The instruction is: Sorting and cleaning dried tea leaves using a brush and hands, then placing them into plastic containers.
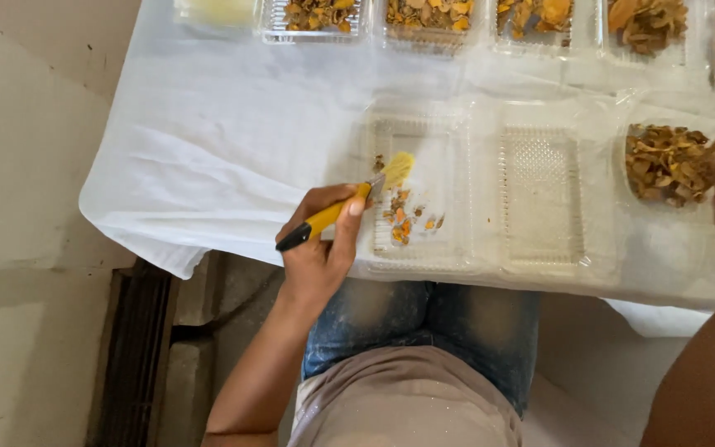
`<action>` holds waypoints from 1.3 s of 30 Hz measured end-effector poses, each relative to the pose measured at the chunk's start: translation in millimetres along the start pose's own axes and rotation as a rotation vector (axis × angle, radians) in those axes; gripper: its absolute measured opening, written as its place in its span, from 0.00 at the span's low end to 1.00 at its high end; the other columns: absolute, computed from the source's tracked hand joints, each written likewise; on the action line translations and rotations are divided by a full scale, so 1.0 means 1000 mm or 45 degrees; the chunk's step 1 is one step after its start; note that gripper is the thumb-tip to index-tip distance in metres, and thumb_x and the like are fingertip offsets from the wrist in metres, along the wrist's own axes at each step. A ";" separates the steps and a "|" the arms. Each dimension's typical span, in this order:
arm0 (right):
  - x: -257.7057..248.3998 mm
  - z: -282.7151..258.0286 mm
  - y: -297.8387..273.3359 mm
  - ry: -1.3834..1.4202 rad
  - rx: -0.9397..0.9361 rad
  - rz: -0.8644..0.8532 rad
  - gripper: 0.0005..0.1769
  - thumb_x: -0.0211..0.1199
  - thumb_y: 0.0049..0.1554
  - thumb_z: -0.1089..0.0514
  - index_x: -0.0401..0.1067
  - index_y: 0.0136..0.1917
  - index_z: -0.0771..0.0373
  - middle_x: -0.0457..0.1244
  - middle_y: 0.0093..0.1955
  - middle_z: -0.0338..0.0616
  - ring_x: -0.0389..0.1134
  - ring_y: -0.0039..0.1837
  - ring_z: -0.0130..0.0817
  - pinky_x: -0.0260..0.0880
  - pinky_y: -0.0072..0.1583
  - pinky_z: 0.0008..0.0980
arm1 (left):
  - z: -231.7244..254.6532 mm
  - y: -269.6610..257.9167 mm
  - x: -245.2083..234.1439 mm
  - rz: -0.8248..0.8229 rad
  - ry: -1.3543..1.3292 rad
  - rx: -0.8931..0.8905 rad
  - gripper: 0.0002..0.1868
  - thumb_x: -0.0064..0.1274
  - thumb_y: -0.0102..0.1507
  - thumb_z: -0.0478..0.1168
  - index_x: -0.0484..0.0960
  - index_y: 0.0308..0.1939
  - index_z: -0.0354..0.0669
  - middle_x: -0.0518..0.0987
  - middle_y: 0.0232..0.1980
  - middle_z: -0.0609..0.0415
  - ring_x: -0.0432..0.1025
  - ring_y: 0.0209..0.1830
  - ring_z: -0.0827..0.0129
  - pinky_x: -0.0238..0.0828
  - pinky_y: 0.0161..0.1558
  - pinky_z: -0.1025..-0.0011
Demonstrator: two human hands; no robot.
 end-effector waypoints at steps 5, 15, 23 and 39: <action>0.018 0.035 -0.004 -0.239 0.195 0.067 0.11 0.73 0.84 0.63 0.75 0.59 0.68 0.67 0.51 0.50 0.67 0.51 0.39 0.68 0.55 0.39 | 0.001 0.006 0.001 -0.016 0.172 -0.039 0.12 0.50 0.72 0.42 0.79 0.51 0.35 0.83 0.47 0.47 0.83 0.46 0.62 0.80 0.44 0.72; 0.054 -0.329 0.010 -0.076 -0.351 -0.777 0.19 0.62 0.61 0.52 0.75 0.64 0.57 0.69 0.61 0.48 0.67 0.57 0.46 0.64 0.58 0.46 | -0.011 0.007 0.003 0.035 0.295 -0.100 0.16 0.49 0.72 0.47 0.80 0.52 0.36 0.82 0.48 0.51 0.78 0.40 0.70 0.72 0.34 0.77; 0.114 -0.377 0.020 -0.259 -0.583 -0.953 0.14 0.59 0.60 0.62 0.76 0.59 0.54 0.70 0.47 0.48 0.74 0.51 0.51 0.76 0.54 0.44 | -0.003 0.020 0.002 0.126 0.368 0.005 0.09 0.57 0.70 0.39 0.81 0.47 0.34 0.84 0.38 0.44 0.83 0.39 0.53 0.81 0.45 0.64; 0.122 -0.394 0.026 -0.172 -0.473 -1.116 0.35 0.66 0.57 0.43 0.69 0.71 0.65 0.60 0.60 0.53 0.68 0.60 0.58 0.76 0.56 0.53 | -0.019 0.018 0.000 0.247 0.157 0.030 0.07 0.52 0.72 0.38 0.80 0.47 0.36 0.84 0.37 0.47 0.84 0.37 0.59 0.83 0.40 0.68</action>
Point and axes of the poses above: each hand's wrist, its own y-axis towards the middle knuckle, its own x-axis out of the palm, z = x × y, the point moved 3 cm from there along y, towards the middle knuckle
